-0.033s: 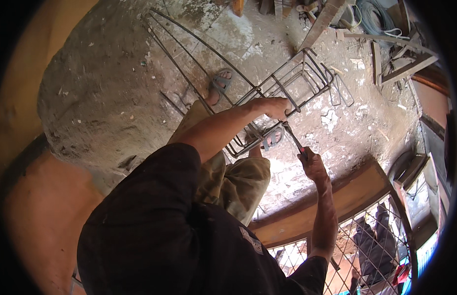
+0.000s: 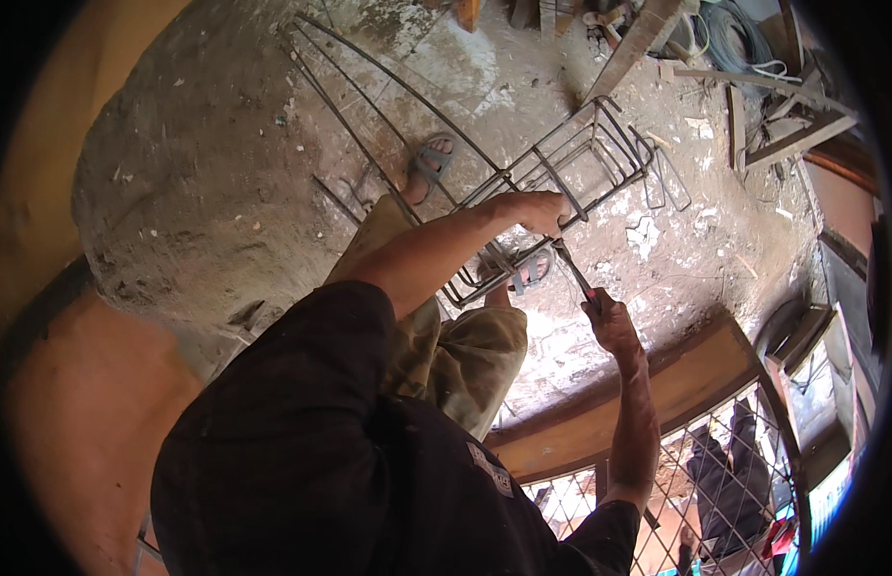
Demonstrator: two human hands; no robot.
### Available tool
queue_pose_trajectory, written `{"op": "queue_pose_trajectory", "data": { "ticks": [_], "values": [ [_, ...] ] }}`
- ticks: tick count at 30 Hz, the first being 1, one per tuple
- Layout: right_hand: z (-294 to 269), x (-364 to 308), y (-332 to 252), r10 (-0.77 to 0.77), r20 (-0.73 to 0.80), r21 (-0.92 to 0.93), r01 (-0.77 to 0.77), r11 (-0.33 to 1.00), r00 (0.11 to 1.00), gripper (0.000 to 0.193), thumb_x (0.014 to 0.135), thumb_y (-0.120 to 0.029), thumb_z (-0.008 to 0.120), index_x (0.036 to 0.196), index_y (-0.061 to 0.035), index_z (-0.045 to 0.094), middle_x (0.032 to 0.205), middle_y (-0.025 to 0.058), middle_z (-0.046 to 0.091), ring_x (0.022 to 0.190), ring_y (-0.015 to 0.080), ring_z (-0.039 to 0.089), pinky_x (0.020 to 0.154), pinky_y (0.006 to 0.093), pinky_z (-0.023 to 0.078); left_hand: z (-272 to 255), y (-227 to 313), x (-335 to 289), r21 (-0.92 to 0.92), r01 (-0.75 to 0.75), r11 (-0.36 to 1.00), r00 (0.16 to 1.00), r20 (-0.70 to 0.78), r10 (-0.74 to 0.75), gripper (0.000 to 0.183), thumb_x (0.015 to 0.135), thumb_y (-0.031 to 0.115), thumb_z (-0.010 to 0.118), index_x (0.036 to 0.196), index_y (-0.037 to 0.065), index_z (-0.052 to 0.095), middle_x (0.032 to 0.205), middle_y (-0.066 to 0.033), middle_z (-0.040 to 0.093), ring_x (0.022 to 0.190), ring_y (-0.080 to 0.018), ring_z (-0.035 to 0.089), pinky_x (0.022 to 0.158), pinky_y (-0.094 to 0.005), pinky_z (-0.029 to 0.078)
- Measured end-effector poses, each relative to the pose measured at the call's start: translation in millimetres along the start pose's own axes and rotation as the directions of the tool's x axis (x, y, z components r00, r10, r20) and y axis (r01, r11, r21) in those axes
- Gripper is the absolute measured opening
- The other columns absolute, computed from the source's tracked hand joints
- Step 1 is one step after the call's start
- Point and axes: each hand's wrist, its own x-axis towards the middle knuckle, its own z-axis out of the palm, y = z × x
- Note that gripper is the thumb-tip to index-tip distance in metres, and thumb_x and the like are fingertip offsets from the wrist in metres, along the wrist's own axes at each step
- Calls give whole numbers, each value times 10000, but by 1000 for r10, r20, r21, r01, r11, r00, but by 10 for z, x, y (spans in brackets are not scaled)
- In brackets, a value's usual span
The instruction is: The person assembles a metal frame by bending and connecting metal rods using a hammer. They repeatedly adjust the frame's position and secure joints by striking them with the hammer.
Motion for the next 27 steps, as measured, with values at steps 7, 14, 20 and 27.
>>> {"op": "queue_pose_trajectory", "data": {
  "ticks": [7, 14, 20, 27],
  "values": [
    [-85, 61, 51, 12, 53, -63, -8, 998, 999, 177, 903, -169, 613, 993, -20, 582, 647, 152, 578, 543, 275, 540, 529, 384, 435, 108, 212, -235, 89, 62, 994, 988, -145, -49, 303, 677, 6, 608, 978, -21, 613, 961, -217, 630, 924, -332, 609, 771, -427, 464],
    [-465, 178, -106, 251, 328, 30, -275, 961, 911, 219, 900, -218, 603, 949, -5, 591, 648, 85, 599, 526, 149, 525, 484, 312, 425, 792, 509, -633, 536, -138, 833, 828, -399, 394, 688, 777, 25, 585, 1411, -5, 318, 1462, -237, 306, 1414, -300, 226, 1141, -511, 192],
    [-605, 264, -155, 227, 537, 164, -364, 917, 812, 170, 891, -170, 612, 873, -3, 588, 569, 56, 566, 411, 122, 522, 376, 281, 397, 981, 725, -105, 744, -189, 641, 793, -269, 547, 422, 828, 164, 546, 1227, 32, 506, 1014, -97, 612, 1016, -220, 577, 861, -398, 428],
    [-629, -190, -193, 58, -220, -499, -163, 851, 974, 423, 766, -282, 759, 1034, -9, 580, 858, 163, 646, 822, 261, 639, 671, 440, 491, 755, 848, 133, 305, -188, 933, 967, -111, 231, 152, 729, 65, 584, 867, 2, 574, 768, -182, 644, 781, -329, 657, 657, -448, 496]
  ]
}}
